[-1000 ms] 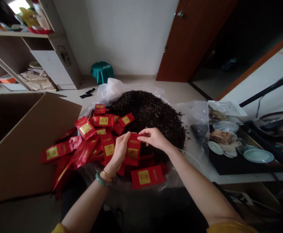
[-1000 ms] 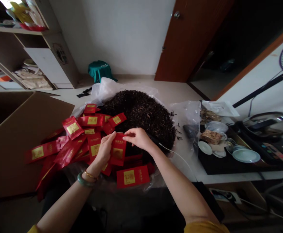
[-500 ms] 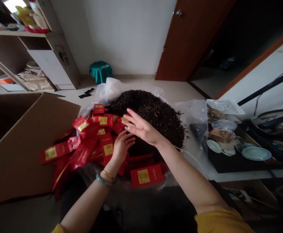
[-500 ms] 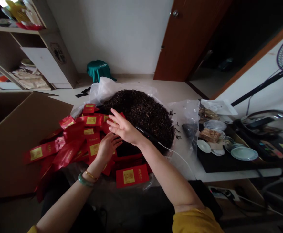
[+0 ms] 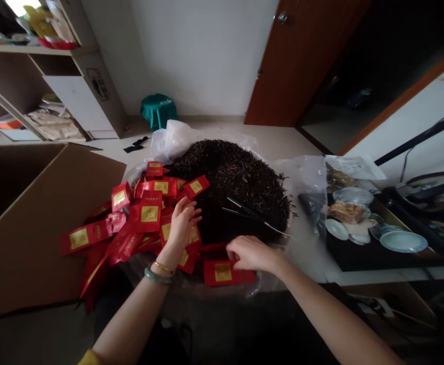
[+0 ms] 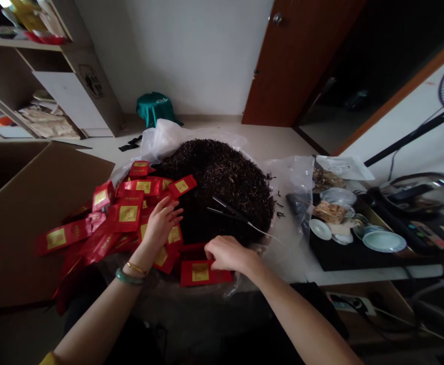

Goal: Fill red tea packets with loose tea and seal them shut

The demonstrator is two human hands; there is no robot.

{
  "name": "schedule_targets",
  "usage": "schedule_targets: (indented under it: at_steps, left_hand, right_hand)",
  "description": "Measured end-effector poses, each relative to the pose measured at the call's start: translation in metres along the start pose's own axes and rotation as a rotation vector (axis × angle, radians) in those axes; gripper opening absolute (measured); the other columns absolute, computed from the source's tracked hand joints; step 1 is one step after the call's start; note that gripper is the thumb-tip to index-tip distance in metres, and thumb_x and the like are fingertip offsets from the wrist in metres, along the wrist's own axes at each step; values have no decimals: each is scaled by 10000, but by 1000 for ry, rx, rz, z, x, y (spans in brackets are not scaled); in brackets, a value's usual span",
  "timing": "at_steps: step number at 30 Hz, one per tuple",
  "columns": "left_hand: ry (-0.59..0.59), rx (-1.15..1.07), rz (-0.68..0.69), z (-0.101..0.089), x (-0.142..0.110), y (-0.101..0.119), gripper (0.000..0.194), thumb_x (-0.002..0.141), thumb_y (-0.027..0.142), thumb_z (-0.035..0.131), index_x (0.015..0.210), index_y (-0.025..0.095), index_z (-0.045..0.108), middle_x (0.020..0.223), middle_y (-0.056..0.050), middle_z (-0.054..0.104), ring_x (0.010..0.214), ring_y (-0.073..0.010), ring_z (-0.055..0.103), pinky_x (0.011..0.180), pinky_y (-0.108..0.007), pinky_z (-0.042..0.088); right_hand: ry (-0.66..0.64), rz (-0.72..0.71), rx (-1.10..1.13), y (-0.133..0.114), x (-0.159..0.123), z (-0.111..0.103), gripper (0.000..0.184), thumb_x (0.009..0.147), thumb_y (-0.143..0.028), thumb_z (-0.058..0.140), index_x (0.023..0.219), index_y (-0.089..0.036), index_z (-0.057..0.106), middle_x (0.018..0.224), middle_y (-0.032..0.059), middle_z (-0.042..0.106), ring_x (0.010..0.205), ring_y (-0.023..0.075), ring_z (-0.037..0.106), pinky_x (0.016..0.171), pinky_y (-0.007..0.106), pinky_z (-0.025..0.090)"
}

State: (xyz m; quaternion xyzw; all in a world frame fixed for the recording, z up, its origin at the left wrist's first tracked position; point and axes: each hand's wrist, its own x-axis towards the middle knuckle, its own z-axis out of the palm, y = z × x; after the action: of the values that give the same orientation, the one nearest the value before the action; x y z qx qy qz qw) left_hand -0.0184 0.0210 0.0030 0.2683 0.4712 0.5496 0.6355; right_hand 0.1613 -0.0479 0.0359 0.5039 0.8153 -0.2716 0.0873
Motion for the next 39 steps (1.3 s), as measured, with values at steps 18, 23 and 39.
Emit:
schedule_targets:
  at_steps: [18,23,39]
  left_hand:
    - [-399,372,138,11,-12,-9,304,661,397,714,779,117,698,732,-52,712,682,-171,637,650,-254,494]
    - [-304,732,392,8,-14,-14,215,727,318,625,734,117,699,693,-42,702,627,-158,601,567,-225,441]
    - [-158,438,333,6,-7,-16,253,709,386,646,728,142,582,600,9,622,495,-107,532,442,-193,394]
  right_hand:
    - [797,-39,549,17,26,0,455,755,-178,633,1189,-173,498,1109,122,639,985,228,628,832,373,537]
    - [1024,-201,-41,11,28,-10,461,832,-112,552,1286,-185,518,1255,134,570,1187,273,494,1020,463,436]
    - [953,-41,485,14,47,6,576,789,-264,641,1327,-179,455,1052,113,661,785,205,666,684,343,577]
